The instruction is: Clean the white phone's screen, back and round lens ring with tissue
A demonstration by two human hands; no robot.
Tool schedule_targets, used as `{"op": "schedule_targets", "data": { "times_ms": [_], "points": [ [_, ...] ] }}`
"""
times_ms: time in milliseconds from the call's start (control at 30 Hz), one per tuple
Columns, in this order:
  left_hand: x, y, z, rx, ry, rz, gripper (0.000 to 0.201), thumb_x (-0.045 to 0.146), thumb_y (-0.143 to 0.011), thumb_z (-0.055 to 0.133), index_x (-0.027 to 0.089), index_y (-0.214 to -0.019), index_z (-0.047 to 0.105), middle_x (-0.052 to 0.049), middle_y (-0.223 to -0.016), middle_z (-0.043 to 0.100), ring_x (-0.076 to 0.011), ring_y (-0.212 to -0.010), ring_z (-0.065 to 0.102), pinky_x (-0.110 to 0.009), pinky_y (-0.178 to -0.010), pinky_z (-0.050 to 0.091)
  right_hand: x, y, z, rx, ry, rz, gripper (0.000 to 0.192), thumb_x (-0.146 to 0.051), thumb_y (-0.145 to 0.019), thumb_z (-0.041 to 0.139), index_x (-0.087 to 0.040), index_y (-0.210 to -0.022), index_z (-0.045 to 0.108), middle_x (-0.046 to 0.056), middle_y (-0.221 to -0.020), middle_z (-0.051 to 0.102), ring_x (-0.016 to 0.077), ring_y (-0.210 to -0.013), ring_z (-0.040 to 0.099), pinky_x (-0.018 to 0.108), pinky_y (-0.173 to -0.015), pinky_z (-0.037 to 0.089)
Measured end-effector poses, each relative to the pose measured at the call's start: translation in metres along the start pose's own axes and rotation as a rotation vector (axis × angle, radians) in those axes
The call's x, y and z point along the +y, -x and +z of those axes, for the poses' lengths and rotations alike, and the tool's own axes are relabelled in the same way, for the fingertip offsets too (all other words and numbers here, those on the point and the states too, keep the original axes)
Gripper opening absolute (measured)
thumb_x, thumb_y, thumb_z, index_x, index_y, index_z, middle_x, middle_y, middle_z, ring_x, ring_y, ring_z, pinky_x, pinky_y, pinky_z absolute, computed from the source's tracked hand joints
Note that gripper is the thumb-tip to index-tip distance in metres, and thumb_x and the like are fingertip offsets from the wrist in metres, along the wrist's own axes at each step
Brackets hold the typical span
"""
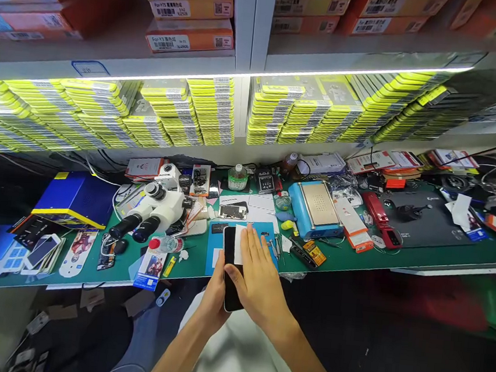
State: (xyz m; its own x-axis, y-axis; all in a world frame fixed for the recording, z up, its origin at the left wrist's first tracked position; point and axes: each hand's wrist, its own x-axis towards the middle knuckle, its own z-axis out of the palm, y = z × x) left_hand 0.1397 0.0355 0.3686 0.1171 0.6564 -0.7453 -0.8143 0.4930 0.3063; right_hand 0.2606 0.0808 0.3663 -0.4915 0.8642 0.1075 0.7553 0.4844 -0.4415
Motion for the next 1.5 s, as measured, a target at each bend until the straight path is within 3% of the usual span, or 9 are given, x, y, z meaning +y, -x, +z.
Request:
{"op": "schedule_targets", "data": {
  "times_ms": [100,300,467,633,767,900,1067,1233,1500],
  "points": [
    [0.005,0.0,0.001,-0.05,0.003,-0.016,0.061,0.059,-0.107,0.052,0.037,-0.164,0.047,-0.002,-0.162,0.06,-0.0273,-0.159,0.045,-0.042,-0.129,0.041,-0.006,0.019,0.0,0.024,0.037,-0.037,0.097,-0.07,-0.106,0.035,-0.006,-0.173,0.007,0.023,-0.178,0.022,0.0361,-0.166,0.025,0.057,-0.134,0.035],
    [0.016,-0.006,0.013,-0.245,0.044,-0.06,0.08,0.07,-0.109,0.027,0.012,-0.153,0.062,-0.013,-0.16,0.061,-0.0306,-0.161,0.041,-0.045,-0.136,0.028,-0.023,0.068,-0.008,0.043,0.093,-0.107,0.099,-0.075,-0.105,0.031,0.0,-0.169,0.023,0.023,-0.175,0.034,0.0343,-0.164,0.031,0.048,-0.13,0.042],
    [0.015,-0.01,0.019,-0.253,0.086,-0.039,0.077,0.067,-0.109,0.035,0.009,-0.15,0.064,-0.016,-0.16,0.06,-0.0284,-0.157,0.049,-0.036,-0.135,0.032,-0.032,0.095,-0.012,0.084,0.186,-0.171,0.105,-0.08,-0.102,0.025,0.003,-0.166,0.031,0.023,-0.173,0.038,0.0335,-0.164,0.032,0.044,-0.13,0.04],
    [0.013,-0.01,0.024,-0.225,0.122,-0.057,0.072,0.065,-0.108,0.043,0.01,-0.151,0.063,-0.017,-0.149,0.07,-0.0296,-0.141,0.066,-0.037,-0.126,0.046,-0.045,0.076,-0.012,0.077,0.173,-0.167,0.106,-0.081,-0.101,0.026,0.003,-0.166,0.031,0.021,-0.176,0.034,0.0333,-0.166,0.029,0.044,-0.131,0.04],
    [0.021,-0.006,0.026,-0.236,0.159,-0.068,0.066,0.062,-0.108,0.047,0.021,-0.158,0.058,-0.012,-0.14,0.077,-0.0306,-0.131,0.073,-0.04,-0.118,0.055,-0.057,0.059,-0.012,0.101,0.129,-0.182,0.108,-0.084,-0.099,0.031,0.001,-0.166,0.033,0.019,-0.176,0.034,0.0318,-0.166,0.029,0.043,-0.133,0.038],
    [0.029,-0.005,0.03,-0.25,0.199,-0.064,0.067,0.061,-0.111,0.036,0.018,-0.16,0.054,-0.014,-0.138,0.077,-0.03,-0.129,0.074,-0.044,-0.119,0.054,-0.059,0.07,-0.016,0.117,0.178,-0.2,0.104,-0.082,-0.099,0.036,-0.002,-0.165,0.037,0.017,-0.174,0.039,0.0309,-0.164,0.032,0.04,-0.132,0.039],
    [0.026,-0.007,0.032,-0.279,0.241,-0.076,0.072,0.061,-0.112,0.033,0.01,-0.158,0.054,-0.017,-0.145,0.073,-0.0248,-0.132,0.072,-0.037,-0.122,0.05,-0.046,0.079,-0.021,0.144,0.227,-0.118,0.095,-0.073,-0.105,0.036,0.002,-0.163,0.04,0.022,-0.171,0.043,0.0336,-0.163,0.034,0.045,-0.13,0.041],
    [0.024,-0.005,0.03,-0.306,0.228,-0.114,0.08,0.069,-0.109,0.033,0.01,-0.16,0.052,-0.019,-0.156,0.064,-0.0318,-0.149,0.058,-0.045,-0.129,0.043,-0.036,0.057,-0.021,0.124,0.197,-0.069,0.086,-0.062,-0.109,0.036,0.004,-0.165,0.034,0.025,-0.173,0.037,0.0347,-0.165,0.031,0.05,-0.132,0.038],
    [0.02,0.0,0.03,-0.304,0.202,-0.081,0.078,0.067,-0.11,0.031,0.012,-0.163,0.048,-0.015,-0.166,0.054,-0.0301,-0.16,0.043,-0.043,-0.134,0.035,-0.037,0.066,-0.023,0.1,0.127,-0.061,0.084,-0.057,-0.11,0.038,-0.002,-0.17,0.022,0.022,-0.174,0.036,0.0337,-0.164,0.033,0.053,-0.13,0.041]
  ]
}}
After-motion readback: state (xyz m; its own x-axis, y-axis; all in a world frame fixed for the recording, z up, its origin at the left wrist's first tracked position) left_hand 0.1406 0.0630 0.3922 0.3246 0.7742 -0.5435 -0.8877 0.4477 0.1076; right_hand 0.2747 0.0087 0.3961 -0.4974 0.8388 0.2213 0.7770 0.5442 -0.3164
